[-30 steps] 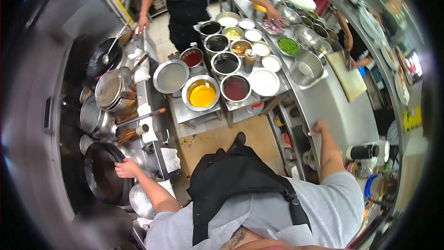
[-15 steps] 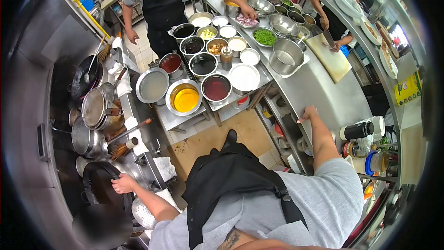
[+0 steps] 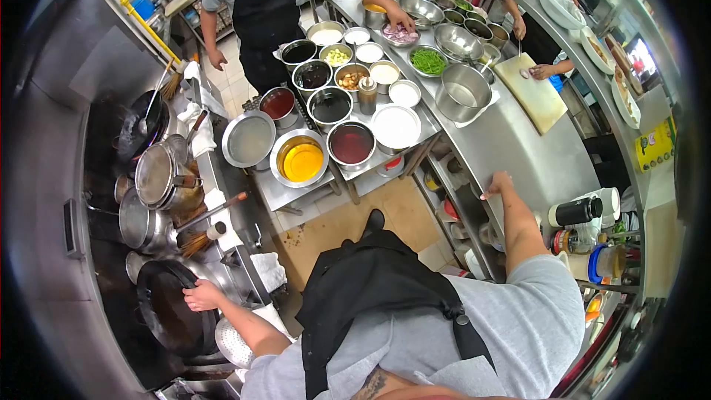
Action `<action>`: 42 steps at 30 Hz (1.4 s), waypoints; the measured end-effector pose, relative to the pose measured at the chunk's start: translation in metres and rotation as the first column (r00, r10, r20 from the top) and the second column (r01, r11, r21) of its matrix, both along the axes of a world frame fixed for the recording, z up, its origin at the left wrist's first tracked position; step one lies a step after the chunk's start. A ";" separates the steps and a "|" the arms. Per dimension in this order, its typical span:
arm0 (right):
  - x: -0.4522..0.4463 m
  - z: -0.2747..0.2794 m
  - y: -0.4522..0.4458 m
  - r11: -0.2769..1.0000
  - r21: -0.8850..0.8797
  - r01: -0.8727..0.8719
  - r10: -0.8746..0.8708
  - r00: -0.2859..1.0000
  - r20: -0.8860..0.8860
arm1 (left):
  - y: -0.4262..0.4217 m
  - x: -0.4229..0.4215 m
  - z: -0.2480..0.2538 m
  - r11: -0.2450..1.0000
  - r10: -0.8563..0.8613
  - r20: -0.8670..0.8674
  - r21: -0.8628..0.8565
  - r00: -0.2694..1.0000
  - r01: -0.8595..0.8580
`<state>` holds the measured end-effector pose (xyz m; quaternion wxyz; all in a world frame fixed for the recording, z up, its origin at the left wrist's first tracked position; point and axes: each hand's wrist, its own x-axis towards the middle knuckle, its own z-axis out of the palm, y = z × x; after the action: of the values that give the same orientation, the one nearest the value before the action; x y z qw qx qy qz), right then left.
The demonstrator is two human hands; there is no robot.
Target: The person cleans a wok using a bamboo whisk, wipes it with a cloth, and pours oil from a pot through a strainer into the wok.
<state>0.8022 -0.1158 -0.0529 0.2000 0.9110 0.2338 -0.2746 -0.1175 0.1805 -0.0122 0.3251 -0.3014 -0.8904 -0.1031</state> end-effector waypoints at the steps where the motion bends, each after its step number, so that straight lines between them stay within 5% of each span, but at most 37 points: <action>1: -0.001 -0.002 -0.001 1.000 0.010 0.006 -0.006 1.000 0.025 | -0.001 -0.001 -0.001 1.000 -0.006 -0.002 0.003 1.000 0.006; 26: -0.007 0.017 0.004 0.997 -0.023 0.070 -0.071 0.997 -0.032 | -0.003 0.001 0.000 1.000 -0.025 -0.019 0.011 0.999 0.026; 31: -0.004 0.018 0.003 0.998 0.007 -0.062 0.063 0.997 -0.053 | -0.001 -0.001 -0.002 0.999 0.013 -0.013 0.034 1.000 -0.012; 34: 0.001 0.002 -0.002 0.992 0.067 -0.104 0.097 0.990 0.099 | -0.001 -0.001 -0.002 1.000 0.004 0.009 0.020 1.000 -0.004; 36: 0.005 0.003 0.000 0.999 -0.041 0.030 -0.031 0.999 -0.032 | -0.002 0.003 0.004 1.000 -0.021 0.047 0.022 0.999 0.020; 39: 0.001 0.018 0.006 0.996 -0.087 -0.023 0.014 0.994 -0.111 | -0.004 0.001 0.004 0.998 -0.030 0.056 0.050 0.998 0.028; 42: 0.008 -0.003 -0.005 0.995 0.008 -0.101 0.101 0.995 0.014 | -0.002 0.007 0.011 0.998 -0.031 0.075 0.053 0.997 0.027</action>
<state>0.8098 -0.1210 -0.0558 0.2111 0.9008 0.2793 -0.2571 -0.1106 0.1788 -0.0012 0.2971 -0.3019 -0.8947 -0.1421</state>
